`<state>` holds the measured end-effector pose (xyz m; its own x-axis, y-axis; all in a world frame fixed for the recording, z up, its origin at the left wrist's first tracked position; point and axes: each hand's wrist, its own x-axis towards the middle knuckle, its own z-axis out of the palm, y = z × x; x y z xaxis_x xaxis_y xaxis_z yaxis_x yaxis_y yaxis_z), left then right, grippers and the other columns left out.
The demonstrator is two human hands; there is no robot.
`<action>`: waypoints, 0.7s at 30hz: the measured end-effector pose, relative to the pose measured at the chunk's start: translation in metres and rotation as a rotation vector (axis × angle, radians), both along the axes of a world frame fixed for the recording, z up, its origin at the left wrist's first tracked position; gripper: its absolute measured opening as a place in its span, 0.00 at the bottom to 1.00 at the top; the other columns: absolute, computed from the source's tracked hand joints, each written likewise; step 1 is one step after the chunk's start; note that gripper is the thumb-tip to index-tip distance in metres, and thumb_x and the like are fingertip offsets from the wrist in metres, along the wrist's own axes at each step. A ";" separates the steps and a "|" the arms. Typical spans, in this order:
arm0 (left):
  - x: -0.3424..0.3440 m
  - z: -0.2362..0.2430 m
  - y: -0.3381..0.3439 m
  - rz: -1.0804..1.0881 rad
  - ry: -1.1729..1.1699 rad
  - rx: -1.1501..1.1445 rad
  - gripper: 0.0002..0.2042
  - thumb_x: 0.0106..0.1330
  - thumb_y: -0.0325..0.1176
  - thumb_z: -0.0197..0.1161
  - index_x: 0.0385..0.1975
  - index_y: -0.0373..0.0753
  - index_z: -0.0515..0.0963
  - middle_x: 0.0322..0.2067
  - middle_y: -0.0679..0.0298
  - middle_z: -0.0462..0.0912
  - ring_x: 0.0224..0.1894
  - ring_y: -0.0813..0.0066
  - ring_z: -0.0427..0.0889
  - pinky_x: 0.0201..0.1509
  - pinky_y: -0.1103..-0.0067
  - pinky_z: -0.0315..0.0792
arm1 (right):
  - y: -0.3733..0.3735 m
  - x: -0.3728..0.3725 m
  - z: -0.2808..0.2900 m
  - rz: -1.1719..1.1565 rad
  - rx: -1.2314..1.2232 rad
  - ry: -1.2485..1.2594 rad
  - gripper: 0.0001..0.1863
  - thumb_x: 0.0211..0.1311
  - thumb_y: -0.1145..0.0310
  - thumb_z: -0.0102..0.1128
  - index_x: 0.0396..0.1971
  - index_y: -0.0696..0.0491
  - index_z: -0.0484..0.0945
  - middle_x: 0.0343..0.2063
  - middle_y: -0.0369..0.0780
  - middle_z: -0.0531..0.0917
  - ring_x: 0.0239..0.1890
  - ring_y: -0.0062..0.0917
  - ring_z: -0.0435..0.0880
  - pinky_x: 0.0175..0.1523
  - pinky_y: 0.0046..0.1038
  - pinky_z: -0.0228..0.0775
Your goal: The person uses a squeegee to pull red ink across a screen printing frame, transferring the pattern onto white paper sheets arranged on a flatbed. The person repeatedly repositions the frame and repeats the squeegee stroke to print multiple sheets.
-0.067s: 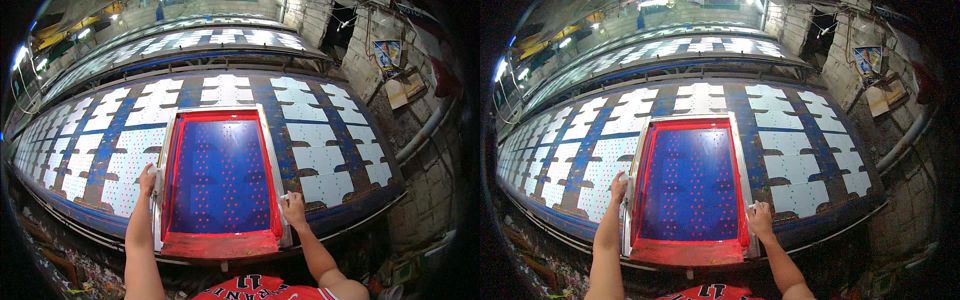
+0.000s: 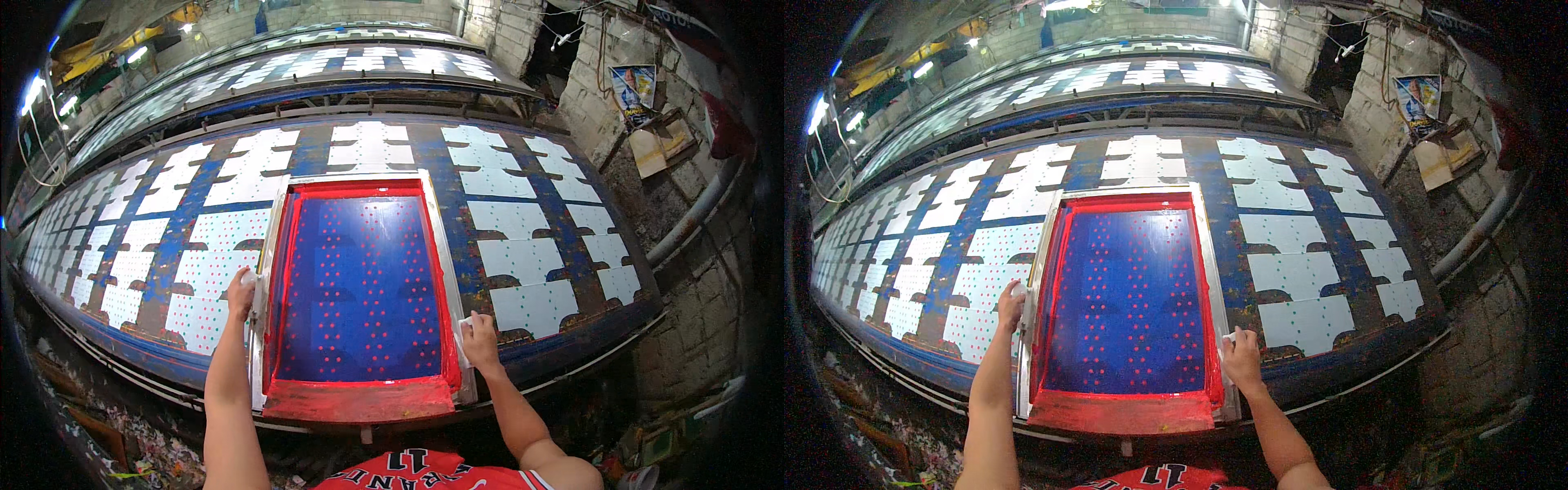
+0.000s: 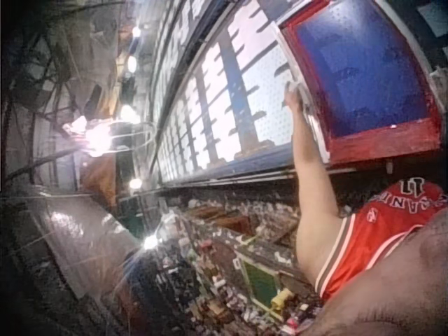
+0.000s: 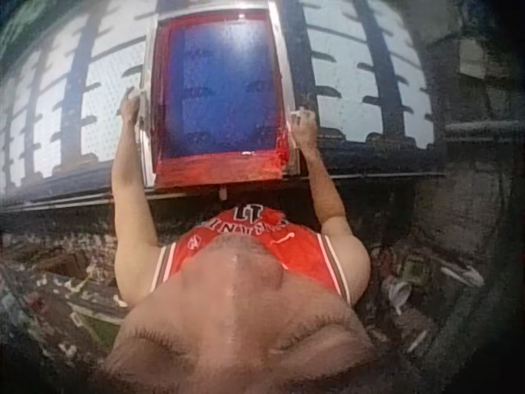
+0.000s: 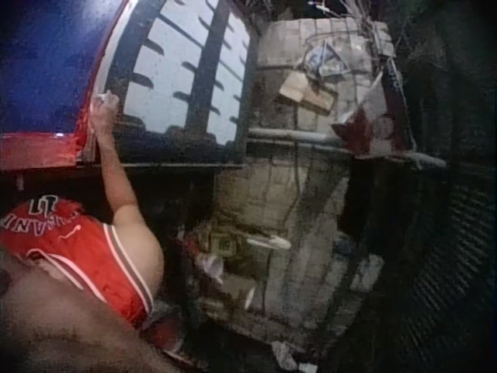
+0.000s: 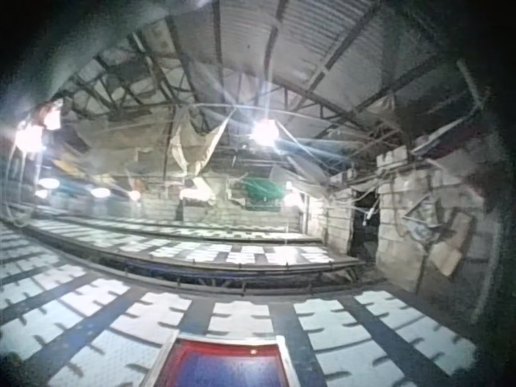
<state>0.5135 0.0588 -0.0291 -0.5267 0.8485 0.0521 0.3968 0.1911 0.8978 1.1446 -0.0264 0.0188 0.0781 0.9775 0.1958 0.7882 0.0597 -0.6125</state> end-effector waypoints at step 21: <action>0.008 0.014 0.006 0.001 0.111 0.027 0.25 0.62 0.23 0.63 0.61 0.40 0.77 0.44 0.55 0.86 0.40 0.66 0.85 0.46 0.73 0.78 | 0.004 0.003 -0.001 -0.230 -0.208 0.151 0.16 0.68 0.73 0.55 0.54 0.57 0.77 0.30 0.54 0.85 0.36 0.51 0.87 0.41 0.49 0.75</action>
